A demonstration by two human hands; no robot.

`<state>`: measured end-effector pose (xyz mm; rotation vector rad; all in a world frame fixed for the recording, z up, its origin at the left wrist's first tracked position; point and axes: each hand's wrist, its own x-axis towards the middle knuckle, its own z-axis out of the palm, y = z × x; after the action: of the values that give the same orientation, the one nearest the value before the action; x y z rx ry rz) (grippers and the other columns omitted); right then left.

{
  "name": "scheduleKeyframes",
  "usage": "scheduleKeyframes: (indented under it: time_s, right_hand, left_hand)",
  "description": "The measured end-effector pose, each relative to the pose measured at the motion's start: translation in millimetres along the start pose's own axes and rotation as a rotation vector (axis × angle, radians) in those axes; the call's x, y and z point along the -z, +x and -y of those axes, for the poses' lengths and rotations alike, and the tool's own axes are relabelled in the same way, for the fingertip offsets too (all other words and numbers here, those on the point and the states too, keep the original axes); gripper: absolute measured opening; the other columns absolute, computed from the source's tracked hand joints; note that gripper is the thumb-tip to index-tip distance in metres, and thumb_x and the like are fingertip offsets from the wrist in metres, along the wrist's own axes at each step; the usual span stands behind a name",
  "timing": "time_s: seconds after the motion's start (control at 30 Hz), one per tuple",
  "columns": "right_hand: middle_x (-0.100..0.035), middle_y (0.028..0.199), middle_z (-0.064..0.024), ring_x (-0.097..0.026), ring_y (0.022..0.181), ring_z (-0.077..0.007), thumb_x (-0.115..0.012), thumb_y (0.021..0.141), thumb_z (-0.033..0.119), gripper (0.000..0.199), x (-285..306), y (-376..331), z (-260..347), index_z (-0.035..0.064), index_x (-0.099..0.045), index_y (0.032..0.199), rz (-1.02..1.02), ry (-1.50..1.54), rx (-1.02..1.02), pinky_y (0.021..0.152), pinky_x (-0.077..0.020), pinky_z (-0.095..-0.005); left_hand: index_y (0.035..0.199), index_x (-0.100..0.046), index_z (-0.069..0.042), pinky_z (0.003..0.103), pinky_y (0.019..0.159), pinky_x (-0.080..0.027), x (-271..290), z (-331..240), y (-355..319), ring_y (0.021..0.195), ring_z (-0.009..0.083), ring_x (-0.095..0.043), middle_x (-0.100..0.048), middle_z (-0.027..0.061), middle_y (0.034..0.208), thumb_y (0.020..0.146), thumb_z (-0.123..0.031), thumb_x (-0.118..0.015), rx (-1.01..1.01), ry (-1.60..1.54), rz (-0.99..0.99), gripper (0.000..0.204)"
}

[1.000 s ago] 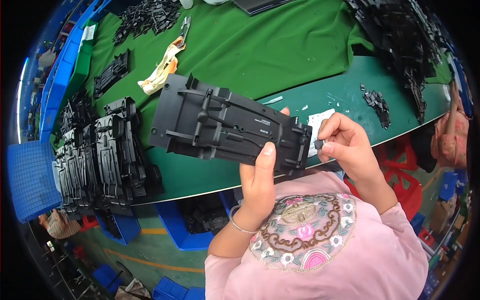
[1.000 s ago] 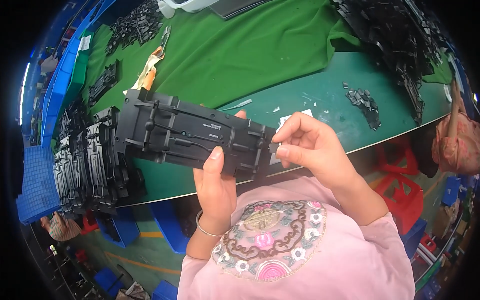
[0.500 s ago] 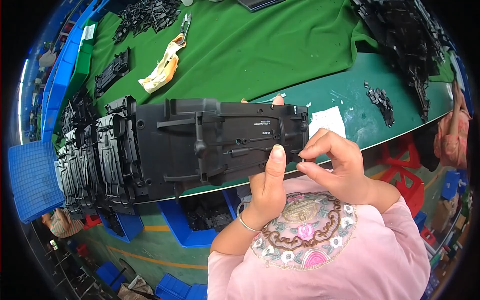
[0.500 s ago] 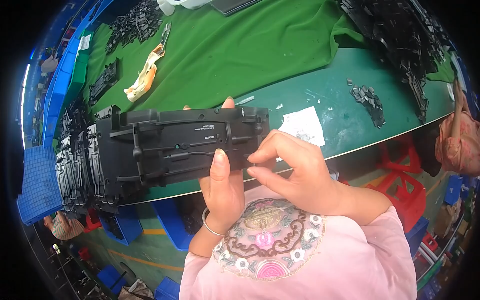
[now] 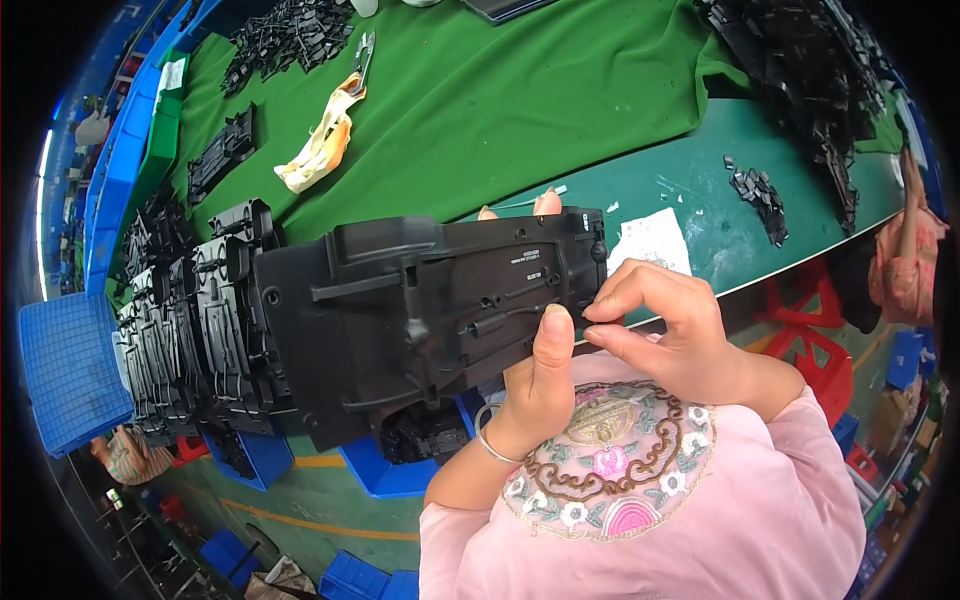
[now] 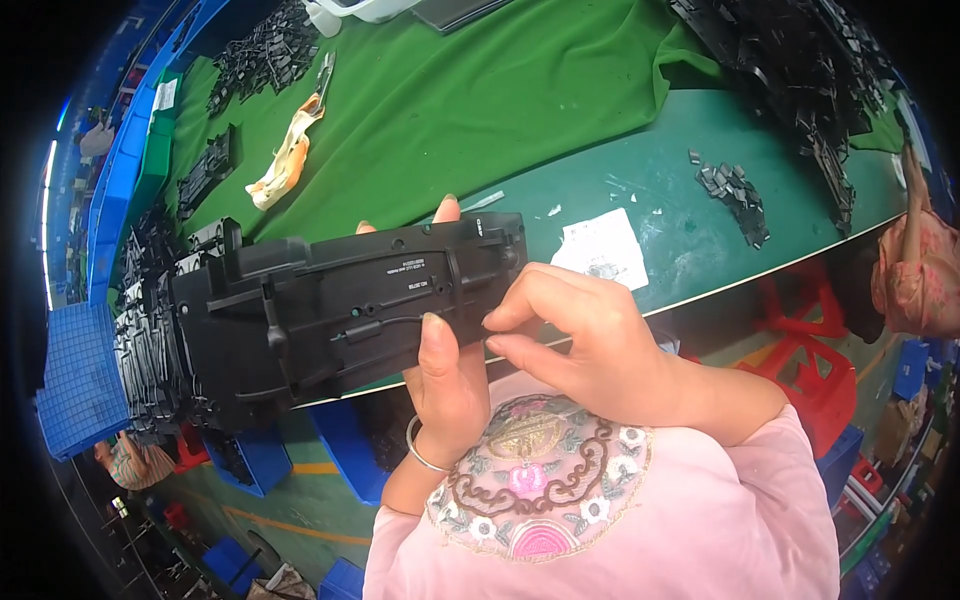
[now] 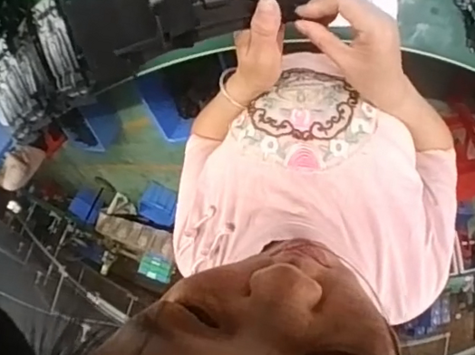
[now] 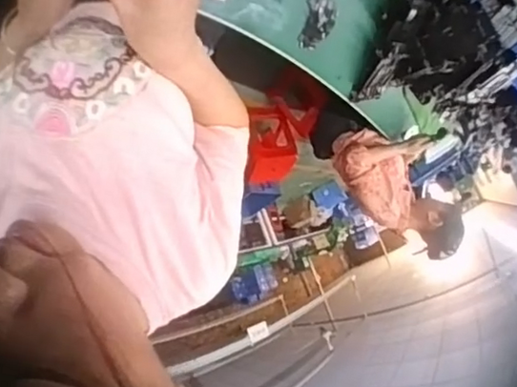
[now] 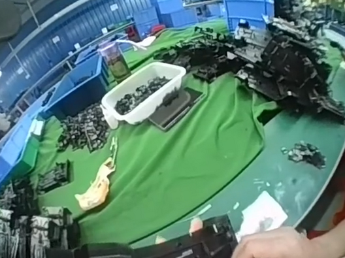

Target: The person assembles plastic components onto toy car chassis by hand, taking the components from storage bins and attaching them to the chassis.

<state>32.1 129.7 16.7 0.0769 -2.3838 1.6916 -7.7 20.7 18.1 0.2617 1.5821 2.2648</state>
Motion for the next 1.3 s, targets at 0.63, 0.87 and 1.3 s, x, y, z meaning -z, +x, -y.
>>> scheduleKeyframes:
  time_s: [0.63,0.87,1.3]
  right_hand:
    - [-0.055,0.068,-0.0088,-0.056,0.063,-0.0211,-0.062,0.063,-0.002,0.013,0,4,-6,-0.0005,-0.053,0.072,0.063,0.039,-0.008,0.052,-0.0431,-0.0265]
    - [-0.055,0.069,-0.0086,-0.056,0.063,-0.0212,-0.063,0.063,-0.002,0.015,-1,4,-7,-0.0004,-0.052,0.073,0.066,0.029,0.010,0.053,-0.0429,-0.0267]
    - [-0.050,0.078,-0.0040,-0.049,0.069,-0.0087,-0.058,0.067,-0.004,0.030,10,4,-17,0.0002,-0.048,0.095,-0.032,0.235,-0.224,0.064,-0.0404,-0.0205]
  left_hand:
    - [0.130,0.006,-0.014,0.037,0.096,-0.023,2,5,0,0.117,0.0250,-0.029,-0.017,0.0215,0.131,0.077,-0.052,-0.044,-0.086,0.029,0.003,0.082]
    - [0.130,0.007,-0.015,0.038,0.096,-0.024,1,6,-1,0.117,0.0254,-0.029,-0.015,0.0213,0.132,0.076,-0.054,-0.043,-0.087,0.018,-0.012,0.083]
    - [0.130,0.006,-0.014,0.038,0.097,-0.022,23,18,2,0.119,0.0254,-0.026,-0.015,0.0189,0.133,0.074,-0.054,-0.047,-0.085,-0.090,-0.006,0.087]
